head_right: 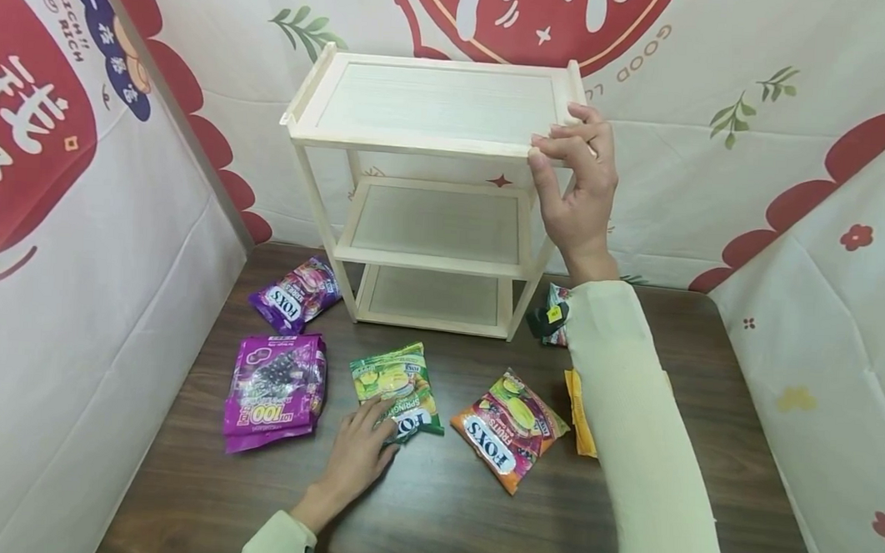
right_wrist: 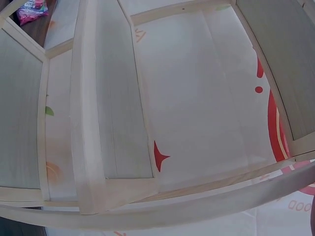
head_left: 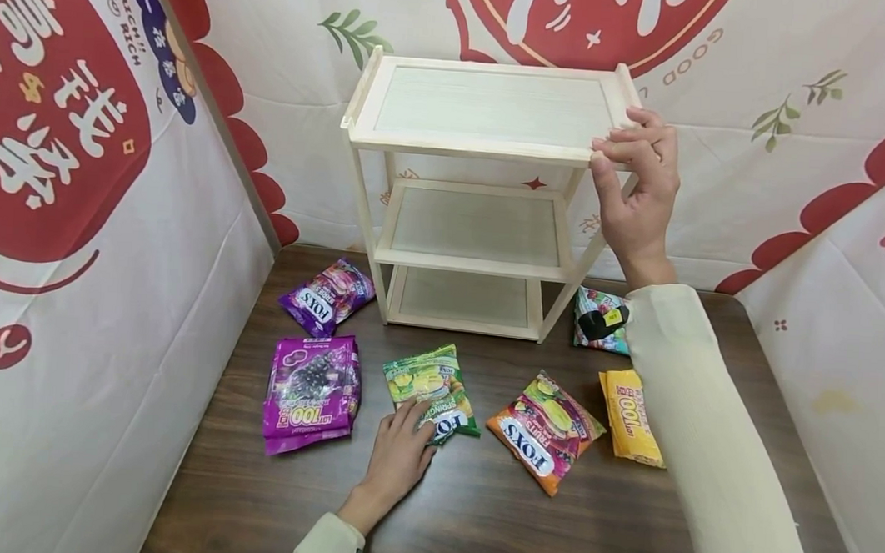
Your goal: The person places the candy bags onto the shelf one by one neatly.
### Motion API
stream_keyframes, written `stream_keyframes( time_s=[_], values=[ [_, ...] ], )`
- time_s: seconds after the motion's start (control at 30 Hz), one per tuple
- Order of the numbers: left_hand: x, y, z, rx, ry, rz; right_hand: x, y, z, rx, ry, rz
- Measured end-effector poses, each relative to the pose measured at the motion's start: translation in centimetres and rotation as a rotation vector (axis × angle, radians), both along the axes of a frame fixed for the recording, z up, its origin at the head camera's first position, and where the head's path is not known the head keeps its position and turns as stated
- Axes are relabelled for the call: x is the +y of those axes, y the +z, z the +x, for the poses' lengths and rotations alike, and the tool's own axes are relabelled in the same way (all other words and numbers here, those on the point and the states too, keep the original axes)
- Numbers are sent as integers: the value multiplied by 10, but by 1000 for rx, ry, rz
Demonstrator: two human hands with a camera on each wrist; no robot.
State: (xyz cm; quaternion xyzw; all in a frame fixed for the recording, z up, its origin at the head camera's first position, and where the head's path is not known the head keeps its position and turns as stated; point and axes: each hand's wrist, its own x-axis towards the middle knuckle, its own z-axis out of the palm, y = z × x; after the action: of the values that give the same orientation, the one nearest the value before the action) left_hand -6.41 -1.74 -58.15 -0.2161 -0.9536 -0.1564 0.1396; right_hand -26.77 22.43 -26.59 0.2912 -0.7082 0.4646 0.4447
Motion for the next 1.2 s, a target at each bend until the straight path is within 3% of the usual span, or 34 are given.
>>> stream_keyframes(
  time_s=[0.27,0.47,0.67,0.77,1.0,1.2],
  values=[
    [-2,0,2,7,-26,-2,1,0,-1,9,6,1],
    [-5,-2,2,14,-55,14,12,-12,-20,15,-11,15],
    [-14,-4,6,-43,-92,61,21,-22,-33,17,-28,17],
    [-16,-5,6,-60,-108,80,20,-19,-33,23,-14,15],
    [-16,-6,1,-41,-156,132,6,2,-15,31,39,1],
    [-13,-8,-4,-16,-158,161,9,3,-23,26,42,4]
  ],
)
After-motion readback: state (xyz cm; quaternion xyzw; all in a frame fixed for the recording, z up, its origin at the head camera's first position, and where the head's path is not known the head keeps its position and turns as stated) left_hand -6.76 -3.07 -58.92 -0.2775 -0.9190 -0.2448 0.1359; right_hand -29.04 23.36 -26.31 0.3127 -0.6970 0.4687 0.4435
